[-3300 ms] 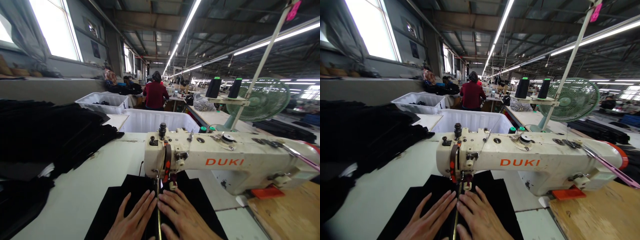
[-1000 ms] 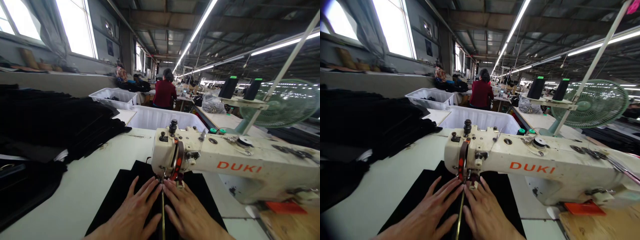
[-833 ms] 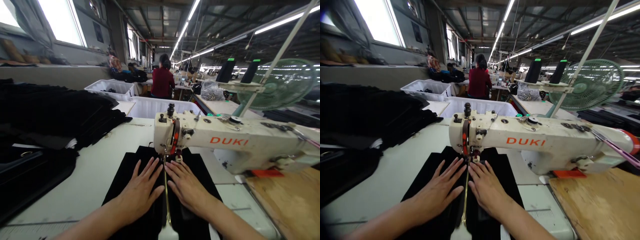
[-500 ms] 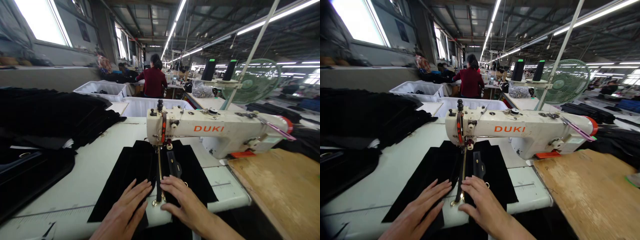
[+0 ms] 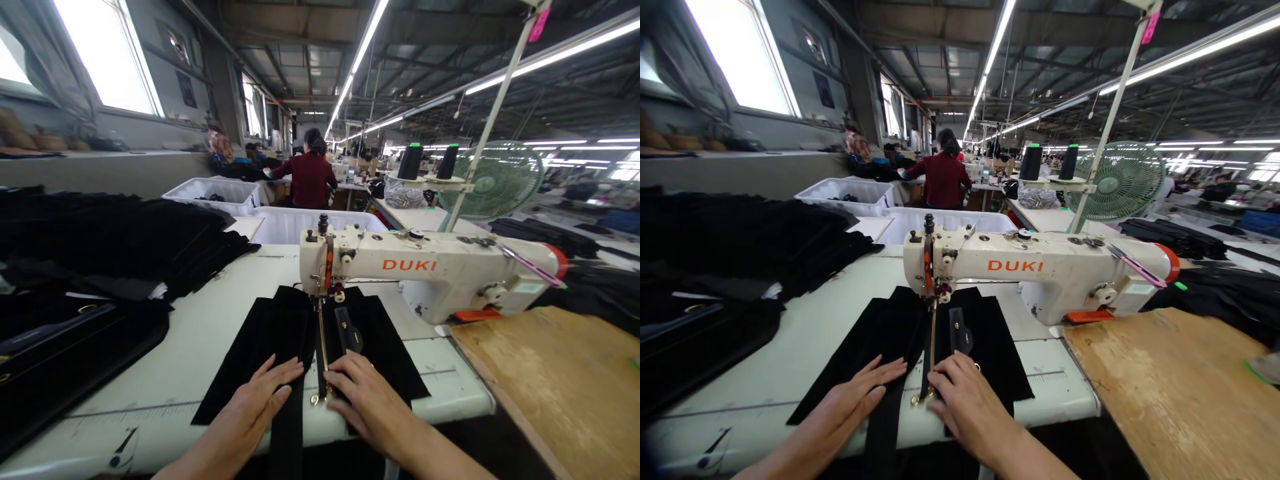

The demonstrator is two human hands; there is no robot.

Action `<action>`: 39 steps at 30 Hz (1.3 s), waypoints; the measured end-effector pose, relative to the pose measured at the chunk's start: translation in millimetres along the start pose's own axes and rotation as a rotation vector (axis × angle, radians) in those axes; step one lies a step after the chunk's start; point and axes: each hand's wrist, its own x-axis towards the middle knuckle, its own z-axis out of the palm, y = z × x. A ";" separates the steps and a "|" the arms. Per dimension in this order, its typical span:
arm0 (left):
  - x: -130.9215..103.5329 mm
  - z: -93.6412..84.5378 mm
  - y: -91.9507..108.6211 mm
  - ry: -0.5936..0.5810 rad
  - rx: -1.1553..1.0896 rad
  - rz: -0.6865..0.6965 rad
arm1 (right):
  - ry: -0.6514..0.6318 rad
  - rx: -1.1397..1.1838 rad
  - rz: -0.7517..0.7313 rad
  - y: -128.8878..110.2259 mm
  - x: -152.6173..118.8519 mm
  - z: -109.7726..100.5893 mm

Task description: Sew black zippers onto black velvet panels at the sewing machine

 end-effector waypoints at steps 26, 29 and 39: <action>-1.3 30.8 17.5 0.100 0.766 0.508 | 0.401 -0.235 -0.031 -26.3 -8.1 50.6; -1.6 33.9 14.9 0.099 0.781 0.523 | 0.342 -0.108 0.046 -24.0 -8.8 42.8; 0.4 33.6 21.6 0.203 0.679 0.471 | 0.203 -0.143 0.001 -23.6 -2.8 32.0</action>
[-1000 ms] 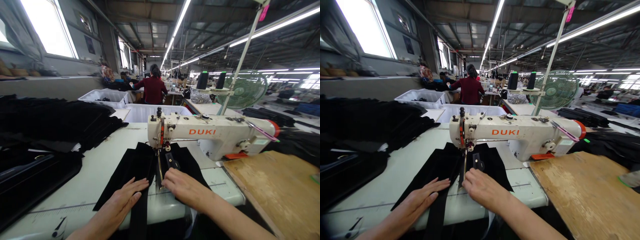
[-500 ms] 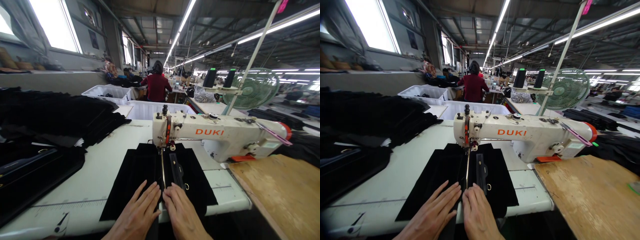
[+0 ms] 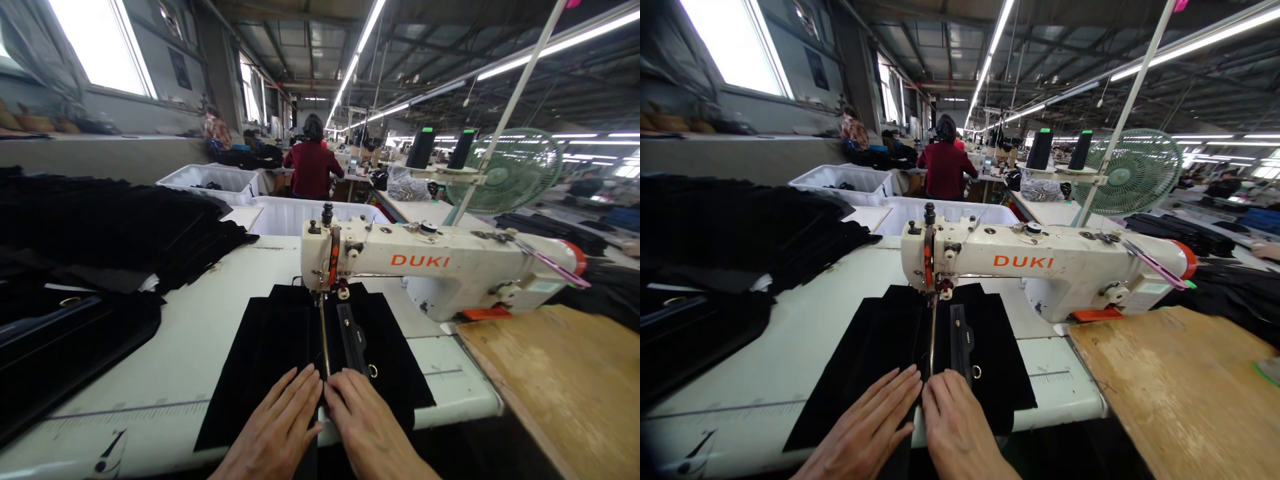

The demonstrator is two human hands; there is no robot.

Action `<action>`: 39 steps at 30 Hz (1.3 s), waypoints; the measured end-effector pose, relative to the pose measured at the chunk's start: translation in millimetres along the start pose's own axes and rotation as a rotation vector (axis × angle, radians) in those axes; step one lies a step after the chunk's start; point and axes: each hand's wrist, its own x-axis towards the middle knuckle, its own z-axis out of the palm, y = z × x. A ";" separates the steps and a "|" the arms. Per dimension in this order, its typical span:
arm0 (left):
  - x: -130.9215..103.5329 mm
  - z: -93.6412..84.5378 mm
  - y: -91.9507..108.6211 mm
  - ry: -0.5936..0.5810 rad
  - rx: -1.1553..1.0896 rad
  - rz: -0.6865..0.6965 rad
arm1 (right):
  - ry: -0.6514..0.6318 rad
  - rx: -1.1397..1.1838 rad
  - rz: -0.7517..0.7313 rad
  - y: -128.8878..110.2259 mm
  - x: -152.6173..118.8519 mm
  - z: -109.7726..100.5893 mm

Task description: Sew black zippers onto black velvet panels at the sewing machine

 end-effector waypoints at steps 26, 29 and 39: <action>-3.8 2.9 3.5 -0.057 -0.046 0.011 | -0.085 0.369 0.183 11.7 -5.8 -20.5; -2.2 -5.9 1.7 -0.068 -0.053 0.046 | -0.028 0.284 0.109 11.1 -8.3 -13.1; 4.8 -13.9 2.0 -0.030 0.046 0.118 | 0.077 0.221 0.055 9.5 -3.4 -1.6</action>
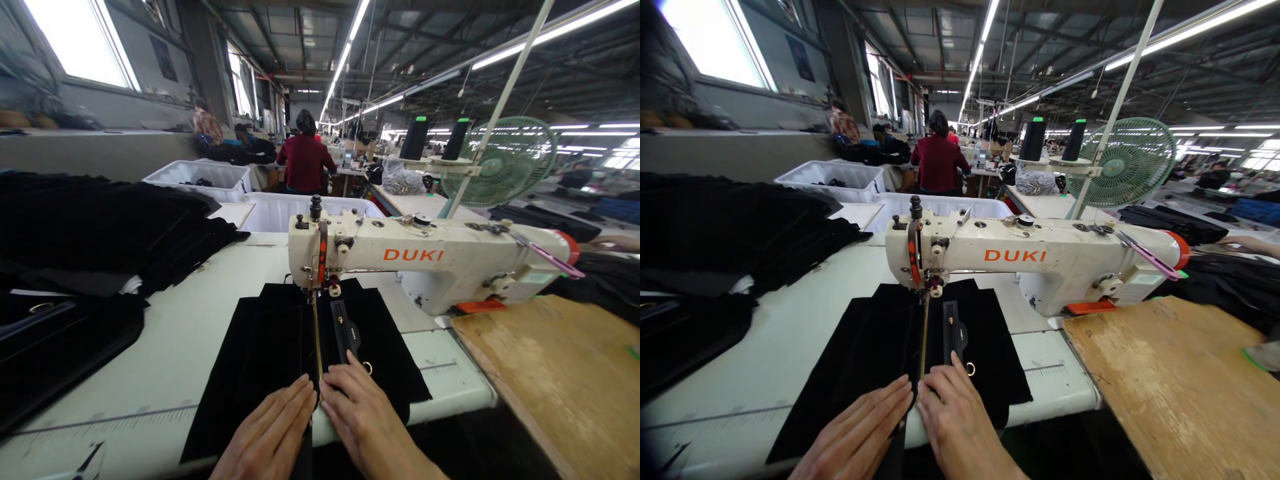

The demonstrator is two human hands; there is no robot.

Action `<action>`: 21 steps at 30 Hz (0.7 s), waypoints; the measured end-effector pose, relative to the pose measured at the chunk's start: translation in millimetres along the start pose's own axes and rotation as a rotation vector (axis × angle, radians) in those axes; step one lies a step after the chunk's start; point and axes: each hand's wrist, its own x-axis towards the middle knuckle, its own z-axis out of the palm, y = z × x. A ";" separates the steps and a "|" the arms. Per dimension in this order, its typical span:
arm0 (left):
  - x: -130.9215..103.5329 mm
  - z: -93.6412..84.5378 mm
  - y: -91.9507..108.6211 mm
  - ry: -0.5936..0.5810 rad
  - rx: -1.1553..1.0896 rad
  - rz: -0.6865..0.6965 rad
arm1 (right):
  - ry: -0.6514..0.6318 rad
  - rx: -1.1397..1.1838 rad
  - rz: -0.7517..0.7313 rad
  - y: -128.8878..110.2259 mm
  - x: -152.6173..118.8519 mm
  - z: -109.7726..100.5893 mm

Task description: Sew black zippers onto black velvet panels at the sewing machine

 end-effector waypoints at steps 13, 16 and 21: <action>0.5 0.8 -0.8 0.070 -0.081 -0.048 | 0.054 0.028 -0.008 0.8 3.3 3.0; -0.5 2.8 -2.4 0.043 -0.081 -0.033 | 0.032 0.025 -0.037 2.1 2.9 -0.1; -4.8 13.0 -2.0 0.096 -0.131 -0.031 | 0.022 0.004 -0.079 1.9 4.1 -1.1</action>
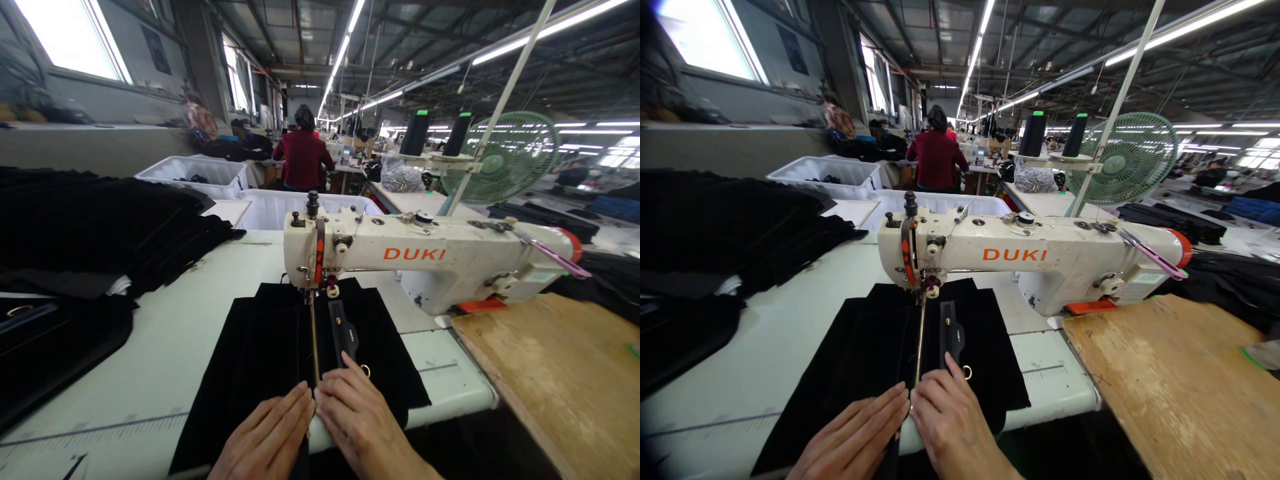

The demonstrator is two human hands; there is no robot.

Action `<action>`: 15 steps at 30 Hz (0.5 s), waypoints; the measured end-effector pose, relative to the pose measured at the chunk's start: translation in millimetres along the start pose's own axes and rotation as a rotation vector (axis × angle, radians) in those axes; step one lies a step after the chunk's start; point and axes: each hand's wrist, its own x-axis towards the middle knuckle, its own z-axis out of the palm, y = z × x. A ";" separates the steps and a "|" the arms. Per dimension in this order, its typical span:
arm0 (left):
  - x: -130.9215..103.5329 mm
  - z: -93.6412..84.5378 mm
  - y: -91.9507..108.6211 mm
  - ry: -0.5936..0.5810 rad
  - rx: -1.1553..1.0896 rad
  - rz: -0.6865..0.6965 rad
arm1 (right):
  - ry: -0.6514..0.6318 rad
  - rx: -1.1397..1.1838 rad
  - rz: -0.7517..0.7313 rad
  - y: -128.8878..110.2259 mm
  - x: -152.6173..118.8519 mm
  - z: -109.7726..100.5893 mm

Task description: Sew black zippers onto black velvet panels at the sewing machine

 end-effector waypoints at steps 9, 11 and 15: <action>-0.9 -9.7 -5.2 -0.202 -0.176 -0.169 | 0.149 0.003 0.054 4.2 -2.4 3.2; 2.8 -12.2 -13.7 -0.195 -0.223 -0.174 | 0.166 -0.060 -0.017 12.2 -0.8 4.5; 8.5 -9.3 -37.9 -0.225 -0.244 -0.052 | 0.141 -0.117 -0.193 33.7 -3.4 18.8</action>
